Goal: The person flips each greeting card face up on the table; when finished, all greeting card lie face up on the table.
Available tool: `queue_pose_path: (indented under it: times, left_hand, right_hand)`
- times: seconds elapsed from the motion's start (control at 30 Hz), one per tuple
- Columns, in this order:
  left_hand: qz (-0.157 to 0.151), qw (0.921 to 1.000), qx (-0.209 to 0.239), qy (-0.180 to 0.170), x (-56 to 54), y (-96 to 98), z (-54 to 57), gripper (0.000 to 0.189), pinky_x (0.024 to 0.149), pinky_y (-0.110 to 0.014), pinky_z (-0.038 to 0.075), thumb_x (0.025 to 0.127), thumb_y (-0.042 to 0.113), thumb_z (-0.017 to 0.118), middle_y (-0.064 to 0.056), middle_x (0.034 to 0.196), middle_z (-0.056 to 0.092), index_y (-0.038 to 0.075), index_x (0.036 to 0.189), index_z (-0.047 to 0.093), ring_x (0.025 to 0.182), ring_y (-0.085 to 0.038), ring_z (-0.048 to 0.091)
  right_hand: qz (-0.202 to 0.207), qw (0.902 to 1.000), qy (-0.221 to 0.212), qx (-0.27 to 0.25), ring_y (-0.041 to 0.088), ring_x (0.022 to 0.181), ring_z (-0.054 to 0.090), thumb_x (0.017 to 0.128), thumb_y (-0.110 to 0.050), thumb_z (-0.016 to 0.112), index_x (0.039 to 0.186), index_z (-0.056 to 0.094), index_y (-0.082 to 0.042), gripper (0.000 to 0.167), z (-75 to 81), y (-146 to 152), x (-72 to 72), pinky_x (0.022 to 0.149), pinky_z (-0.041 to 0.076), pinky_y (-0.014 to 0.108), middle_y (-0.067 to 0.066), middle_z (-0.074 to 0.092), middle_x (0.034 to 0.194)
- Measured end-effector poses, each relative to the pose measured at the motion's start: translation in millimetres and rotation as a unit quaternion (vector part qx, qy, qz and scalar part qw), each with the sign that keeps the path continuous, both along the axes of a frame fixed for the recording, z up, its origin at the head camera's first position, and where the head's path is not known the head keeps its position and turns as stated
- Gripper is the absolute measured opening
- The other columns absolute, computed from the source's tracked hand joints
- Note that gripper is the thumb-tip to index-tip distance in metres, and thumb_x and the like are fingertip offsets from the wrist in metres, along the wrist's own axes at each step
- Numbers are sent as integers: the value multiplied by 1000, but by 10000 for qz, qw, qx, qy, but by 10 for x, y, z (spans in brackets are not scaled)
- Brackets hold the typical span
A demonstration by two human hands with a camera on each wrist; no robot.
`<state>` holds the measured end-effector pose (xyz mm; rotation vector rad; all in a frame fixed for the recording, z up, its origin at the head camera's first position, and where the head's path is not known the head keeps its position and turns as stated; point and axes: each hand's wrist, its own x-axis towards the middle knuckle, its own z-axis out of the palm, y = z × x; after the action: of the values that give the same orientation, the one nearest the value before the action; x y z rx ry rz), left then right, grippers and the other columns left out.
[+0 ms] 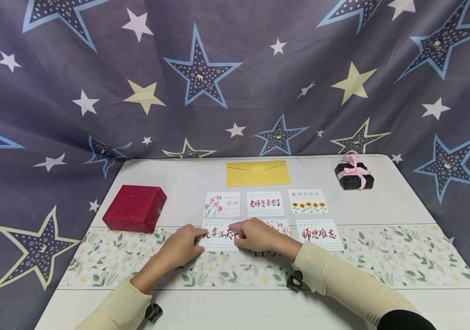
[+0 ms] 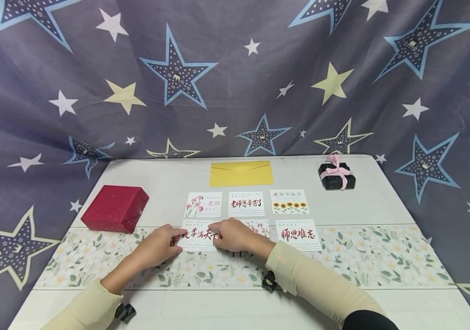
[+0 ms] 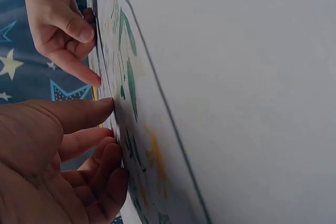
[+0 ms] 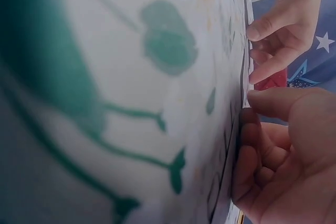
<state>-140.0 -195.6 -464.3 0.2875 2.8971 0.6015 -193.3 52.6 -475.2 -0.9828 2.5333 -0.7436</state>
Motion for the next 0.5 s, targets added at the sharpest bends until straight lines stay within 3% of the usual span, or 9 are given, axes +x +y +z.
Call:
queue_pose_path:
  times: [0.2, 0.33, 0.5]
  left_hand:
    - [-103, 9995, -279, -97, -53, 14, 48, 52, 67, -31, 41, 84, 16, 81, -3, 87, 56, 7, 133, 68, 75, -15, 48]
    - [-241, 9982, -525, -158, -88, 39, 123, 57, 71, -34, 47, 87, 24, 80, -6, 98, 61, 6, 138, 64, 78, -15, 51]
    - [-458, 9979, -417, 172, -155, 94, 297, 59, 80, -40, 54, 88, 26, 79, -10, 117, 64, 8, 141, 60, 90, -16, 60]
  right_hand:
    - [119, 9997, -208, -12, 2, 52, 49, 96, -21, 66, 145, 57, -9, 51, 20, 24, -38, 56, 42, 19, -13, 63, 64]
    - [227, 9989, -405, -57, 2, 56, 51, 99, -24, 64, 150, 51, -10, 54, 60, 73, -47, 62, 45, 21, -13, 63, 68]
    - [376, 9986, -293, -248, 1, 59, 53, 101, -21, 63, 151, 49, -8, 54, 174, 155, -51, 67, 48, 22, -12, 64, 75]
